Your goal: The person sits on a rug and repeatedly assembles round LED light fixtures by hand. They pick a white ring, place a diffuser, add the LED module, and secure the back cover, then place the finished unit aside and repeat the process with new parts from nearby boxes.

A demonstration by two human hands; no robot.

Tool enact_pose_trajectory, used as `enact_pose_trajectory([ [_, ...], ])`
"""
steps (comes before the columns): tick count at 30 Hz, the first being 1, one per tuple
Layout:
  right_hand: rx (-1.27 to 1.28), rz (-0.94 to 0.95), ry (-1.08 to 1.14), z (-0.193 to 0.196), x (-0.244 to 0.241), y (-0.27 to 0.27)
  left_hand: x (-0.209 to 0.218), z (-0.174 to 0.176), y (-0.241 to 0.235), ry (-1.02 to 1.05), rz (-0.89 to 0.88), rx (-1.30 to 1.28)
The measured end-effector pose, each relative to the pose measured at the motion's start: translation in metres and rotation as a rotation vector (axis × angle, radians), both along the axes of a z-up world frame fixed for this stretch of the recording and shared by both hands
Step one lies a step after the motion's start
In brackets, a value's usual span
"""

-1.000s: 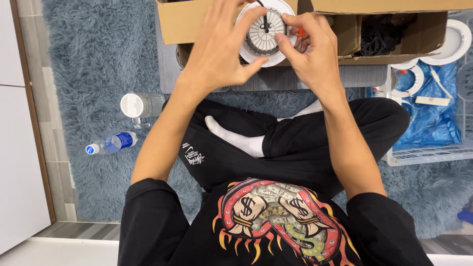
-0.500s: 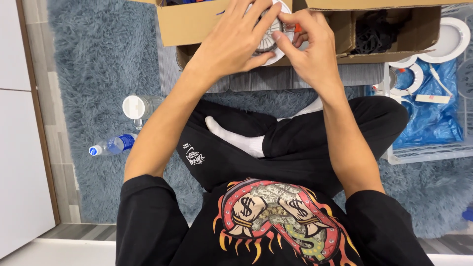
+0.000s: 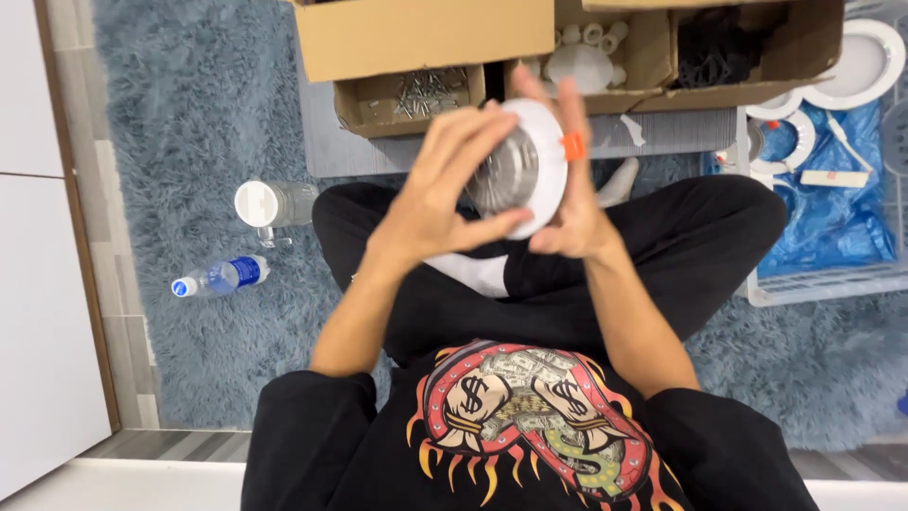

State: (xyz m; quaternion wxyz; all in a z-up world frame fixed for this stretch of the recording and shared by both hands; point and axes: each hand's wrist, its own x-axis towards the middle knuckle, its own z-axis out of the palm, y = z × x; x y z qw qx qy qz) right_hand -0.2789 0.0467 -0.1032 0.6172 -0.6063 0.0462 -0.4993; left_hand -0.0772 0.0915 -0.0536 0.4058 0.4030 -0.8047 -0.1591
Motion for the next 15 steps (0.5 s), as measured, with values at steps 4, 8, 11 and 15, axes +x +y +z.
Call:
enact_pose_trajectory([
  [4,0.098,0.047,-0.097,-0.009,0.006,0.029,-0.019,-0.009,0.032,0.139,0.038,0.058],
  [8,0.041,0.039,-0.101,-0.048,0.004,0.030,-0.030,-0.017,0.043,0.345,0.031,-0.006],
  [11,0.031,0.040,-0.094,-0.051,0.003,0.035,-0.034,-0.018,0.050,0.379,0.034,0.008],
  [15,0.041,0.022,-0.106,-0.048,0.003,0.043,-0.043,-0.020,0.057,0.458,0.032,0.037],
])
